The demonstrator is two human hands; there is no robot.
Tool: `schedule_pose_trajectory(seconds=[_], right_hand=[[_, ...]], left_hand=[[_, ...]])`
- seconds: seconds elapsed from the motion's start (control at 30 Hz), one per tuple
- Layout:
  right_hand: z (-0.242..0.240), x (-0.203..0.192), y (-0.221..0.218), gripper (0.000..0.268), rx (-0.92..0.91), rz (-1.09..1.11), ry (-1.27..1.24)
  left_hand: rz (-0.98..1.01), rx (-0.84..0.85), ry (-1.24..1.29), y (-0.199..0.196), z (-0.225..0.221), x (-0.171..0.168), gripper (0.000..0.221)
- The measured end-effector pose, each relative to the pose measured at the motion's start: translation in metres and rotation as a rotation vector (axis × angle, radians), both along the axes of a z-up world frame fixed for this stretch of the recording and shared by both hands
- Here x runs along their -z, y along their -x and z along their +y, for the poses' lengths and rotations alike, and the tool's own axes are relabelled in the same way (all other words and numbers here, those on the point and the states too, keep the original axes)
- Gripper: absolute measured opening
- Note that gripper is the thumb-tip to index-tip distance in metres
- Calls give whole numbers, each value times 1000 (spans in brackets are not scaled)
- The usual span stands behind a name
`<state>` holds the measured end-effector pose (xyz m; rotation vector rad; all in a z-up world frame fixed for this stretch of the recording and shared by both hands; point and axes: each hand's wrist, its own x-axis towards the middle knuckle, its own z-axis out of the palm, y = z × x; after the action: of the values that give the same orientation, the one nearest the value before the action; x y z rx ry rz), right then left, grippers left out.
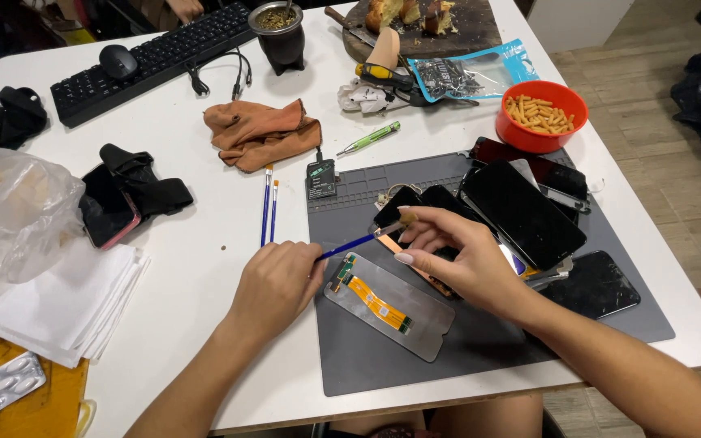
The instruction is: Cleaning a smartphone screen assembly and ribbon cable using a small brush on a repair mat.
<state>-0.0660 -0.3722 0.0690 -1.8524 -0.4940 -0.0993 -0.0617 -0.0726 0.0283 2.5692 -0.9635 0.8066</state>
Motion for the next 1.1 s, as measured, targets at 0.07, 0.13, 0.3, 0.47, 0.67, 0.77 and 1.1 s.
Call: schedule_pose_trajectory(seconds=[0.07,0.13,0.3,0.47,0.67,0.77,1.1], right_hand=[[1,-1,0,53,-24,65,-80],[4,-4,2,44,-32,100,-185],[1,-7,-2,15,-12,-20,-60],[2,-10,-1,10,61,-53,42],[-5,-4,-7,10,172,-47,31],[-8,-6,-6,9,182,-50,34],[-6,-12,3,16,52,-192,133]], left_hand=[[14,10,-19,3,-2,-2,7],[44,61,-45,6,-2,-5,9],[97,65,-1,6,-1,-6,8],[156,33,23,8,3,-15,9],[210,-211,8,-11,43,-15,11],[359,-544,47,-20,63,-15,17],[439,-731,-66,-30,62,-2,24]])
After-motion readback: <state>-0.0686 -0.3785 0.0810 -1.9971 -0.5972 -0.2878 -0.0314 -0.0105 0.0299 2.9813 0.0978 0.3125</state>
